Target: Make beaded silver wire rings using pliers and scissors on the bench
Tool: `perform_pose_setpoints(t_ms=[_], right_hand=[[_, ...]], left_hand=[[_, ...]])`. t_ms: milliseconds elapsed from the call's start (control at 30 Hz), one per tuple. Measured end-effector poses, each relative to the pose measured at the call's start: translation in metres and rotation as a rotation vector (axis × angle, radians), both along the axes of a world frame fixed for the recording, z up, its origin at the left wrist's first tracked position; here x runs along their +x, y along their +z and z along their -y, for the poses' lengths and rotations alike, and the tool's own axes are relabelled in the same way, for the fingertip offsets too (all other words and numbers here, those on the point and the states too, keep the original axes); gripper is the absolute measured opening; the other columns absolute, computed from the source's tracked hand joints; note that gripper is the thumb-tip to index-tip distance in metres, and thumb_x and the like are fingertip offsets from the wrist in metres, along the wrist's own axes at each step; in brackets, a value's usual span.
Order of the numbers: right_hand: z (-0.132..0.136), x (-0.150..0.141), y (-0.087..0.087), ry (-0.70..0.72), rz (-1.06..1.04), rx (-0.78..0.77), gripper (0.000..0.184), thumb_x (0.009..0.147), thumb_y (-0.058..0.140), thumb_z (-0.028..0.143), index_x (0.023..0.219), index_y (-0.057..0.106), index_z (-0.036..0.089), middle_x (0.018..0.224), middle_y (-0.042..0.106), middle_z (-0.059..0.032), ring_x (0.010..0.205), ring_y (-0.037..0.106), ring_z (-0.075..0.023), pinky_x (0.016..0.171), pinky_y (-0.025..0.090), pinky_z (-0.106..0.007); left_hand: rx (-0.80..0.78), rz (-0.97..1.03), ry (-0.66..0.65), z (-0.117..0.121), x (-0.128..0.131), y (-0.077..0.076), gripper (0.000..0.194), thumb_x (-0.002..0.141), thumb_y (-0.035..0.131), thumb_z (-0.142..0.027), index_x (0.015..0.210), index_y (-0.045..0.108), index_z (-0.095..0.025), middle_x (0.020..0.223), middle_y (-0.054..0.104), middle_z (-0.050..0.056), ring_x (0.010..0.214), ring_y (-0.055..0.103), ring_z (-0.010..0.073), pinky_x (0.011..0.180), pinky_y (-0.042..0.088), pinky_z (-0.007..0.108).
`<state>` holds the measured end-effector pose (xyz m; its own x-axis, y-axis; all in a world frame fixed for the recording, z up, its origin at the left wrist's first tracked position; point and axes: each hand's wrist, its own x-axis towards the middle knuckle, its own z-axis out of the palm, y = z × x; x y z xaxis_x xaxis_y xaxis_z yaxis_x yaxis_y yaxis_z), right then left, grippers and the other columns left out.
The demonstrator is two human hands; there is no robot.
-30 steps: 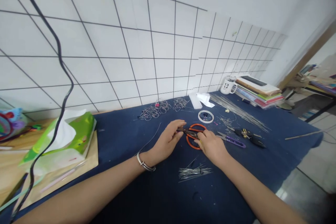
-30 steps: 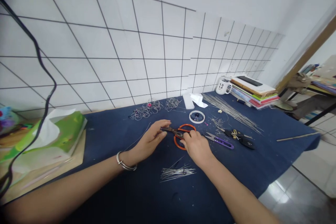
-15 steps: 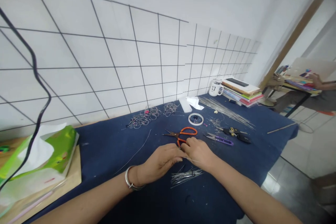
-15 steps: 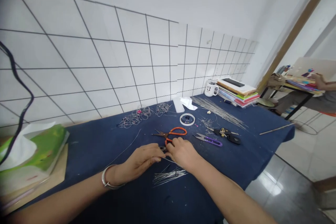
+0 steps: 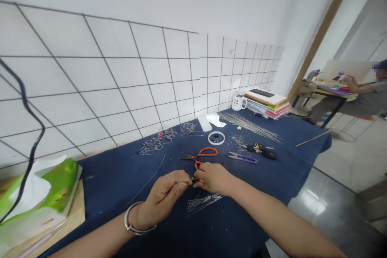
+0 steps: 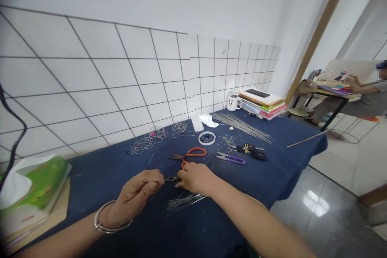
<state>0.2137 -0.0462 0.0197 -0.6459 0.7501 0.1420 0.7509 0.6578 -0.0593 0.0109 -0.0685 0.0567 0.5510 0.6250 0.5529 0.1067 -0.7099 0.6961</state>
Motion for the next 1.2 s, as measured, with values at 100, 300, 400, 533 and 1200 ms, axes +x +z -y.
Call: perform_pose_setpoints(t_ms=[100, 300, 400, 533, 1200], right_hand=[[-0.003, 0.010, 0.003, -0.018, -0.101, 0.002, 0.035, 0.085, 0.037, 0.048, 0.095, 0.053, 0.019, 0.087, 0.051, -0.0047, 0.083, 0.047, -0.0157, 0.067, 0.036, -0.025], [-0.010, 0.019, 0.002, -0.111, -0.094, 0.027, 0.041, 0.081, 0.044, 0.050, 0.099, 0.055, 0.015, 0.095, 0.050, -0.0100, 0.093, 0.042, -0.0211, 0.079, 0.033, -0.035], [-0.006, 0.015, 0.004, -0.051, -0.074, 0.021, 0.054, 0.073, 0.049, 0.058, 0.107, 0.053, 0.015, 0.105, 0.048, -0.0121, 0.103, 0.037, -0.0251, 0.086, 0.028, -0.042], [-0.008, 0.020, 0.011, 0.007, -0.115, -0.001, 0.054, 0.074, 0.048, 0.058, 0.110, 0.052, 0.018, 0.109, 0.049, -0.0090, 0.104, 0.038, -0.0231, 0.088, 0.027, -0.039], [-0.111, 0.088, -0.009, -0.237, 0.060, 0.164, 0.025, 0.086, 0.040, 0.016, 0.098, 0.061, 0.019, 0.093, 0.059, -0.0070, 0.090, 0.044, -0.0168, 0.078, 0.034, -0.029]], left_hand=[[0.110, 0.014, 0.115, 0.000, -0.002, 0.011, 0.020, 0.081, 0.043, -0.010, 0.091, 0.055, -0.022, 0.075, 0.055, 0.002, 0.061, 0.047, 0.0109, 0.058, 0.039, 0.022], [0.281, -0.132, 0.293, -0.021, 0.002, 0.034, 0.023, 0.078, 0.047, -0.013, 0.097, 0.056, -0.023, 0.067, 0.055, 0.000, 0.056, 0.048, 0.0105, 0.055, 0.037, 0.021], [0.242, -0.288, 0.282, -0.044, 0.018, 0.018, 0.018, 0.081, 0.044, -0.021, 0.091, 0.059, -0.021, 0.071, 0.058, 0.002, 0.062, 0.051, 0.0120, 0.059, 0.037, 0.021], [0.051, -0.277, 0.324, -0.075, 0.036, -0.022, 0.021, 0.084, 0.040, -0.026, 0.091, 0.058, -0.020, 0.080, 0.061, 0.004, 0.070, 0.054, 0.0132, 0.068, 0.039, 0.021], [0.137, -0.444, 0.103, -0.089, 0.032, -0.052, 0.022, 0.085, 0.037, -0.021, 0.093, 0.057, -0.022, 0.072, 0.059, 0.004, 0.064, 0.050, 0.0138, 0.061, 0.034, 0.022]])
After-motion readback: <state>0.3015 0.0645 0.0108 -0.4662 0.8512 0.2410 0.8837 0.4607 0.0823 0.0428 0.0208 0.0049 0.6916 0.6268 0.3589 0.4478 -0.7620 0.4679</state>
